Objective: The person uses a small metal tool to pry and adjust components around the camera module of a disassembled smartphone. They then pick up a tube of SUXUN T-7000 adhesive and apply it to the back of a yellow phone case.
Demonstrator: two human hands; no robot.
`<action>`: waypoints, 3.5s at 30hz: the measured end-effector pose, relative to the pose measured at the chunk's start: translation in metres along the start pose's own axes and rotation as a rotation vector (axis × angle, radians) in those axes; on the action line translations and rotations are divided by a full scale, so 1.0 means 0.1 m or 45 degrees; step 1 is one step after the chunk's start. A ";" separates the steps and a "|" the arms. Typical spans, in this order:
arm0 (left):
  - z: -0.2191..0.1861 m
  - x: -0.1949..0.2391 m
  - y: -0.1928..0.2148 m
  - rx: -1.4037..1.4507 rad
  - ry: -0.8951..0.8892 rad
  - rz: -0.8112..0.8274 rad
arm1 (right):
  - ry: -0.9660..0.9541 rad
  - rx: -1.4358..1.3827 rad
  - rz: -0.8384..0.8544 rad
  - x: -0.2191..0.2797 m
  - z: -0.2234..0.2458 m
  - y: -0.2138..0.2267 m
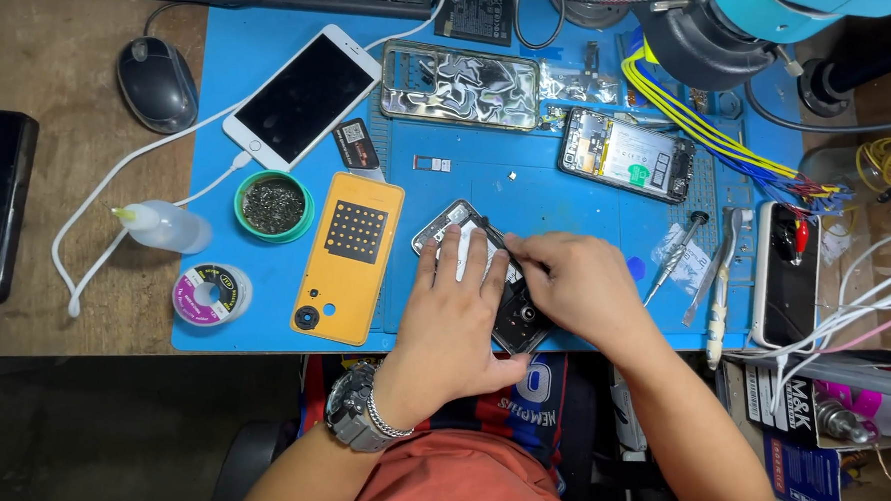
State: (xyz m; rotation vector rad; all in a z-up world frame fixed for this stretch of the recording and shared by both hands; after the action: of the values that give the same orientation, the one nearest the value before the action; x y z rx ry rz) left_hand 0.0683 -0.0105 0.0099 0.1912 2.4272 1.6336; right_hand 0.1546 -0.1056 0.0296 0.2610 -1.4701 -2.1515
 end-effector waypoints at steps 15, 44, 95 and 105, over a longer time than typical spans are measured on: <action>0.02 0.00 -0.02 -0.004 -0.014 -0.029 | -0.135 0.030 0.082 -0.09 -0.04 -0.04; 0.00 0.01 -0.03 -0.041 -0.028 -0.070 | -0.056 -0.053 -0.015 -0.15 -0.04 -0.13; 0.07 0.08 0.03 0.130 -0.046 -0.103 | 0.062 -0.584 -0.373 -0.08 -0.26 0.02; 0.83 -0.81 0.10 0.290 0.291 0.114 | 0.075 -0.865 -0.530 0.54 -0.36 0.15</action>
State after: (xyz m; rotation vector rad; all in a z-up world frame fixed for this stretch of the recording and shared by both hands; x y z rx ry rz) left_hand 0.1670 0.0503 -0.0030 0.1578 2.8167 1.4823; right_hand 0.1286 -0.1667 0.0361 0.3959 -0.6131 -2.7982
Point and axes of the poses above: each hand's wrist, its own x-axis away from the middle knuckle, its own y-axis out of the back of the hand, z = x × y, the point moved 7 cm from there along -x, towards the middle knuckle, and after that the axes turned 2 degrees about x, right-handed, at the moved point
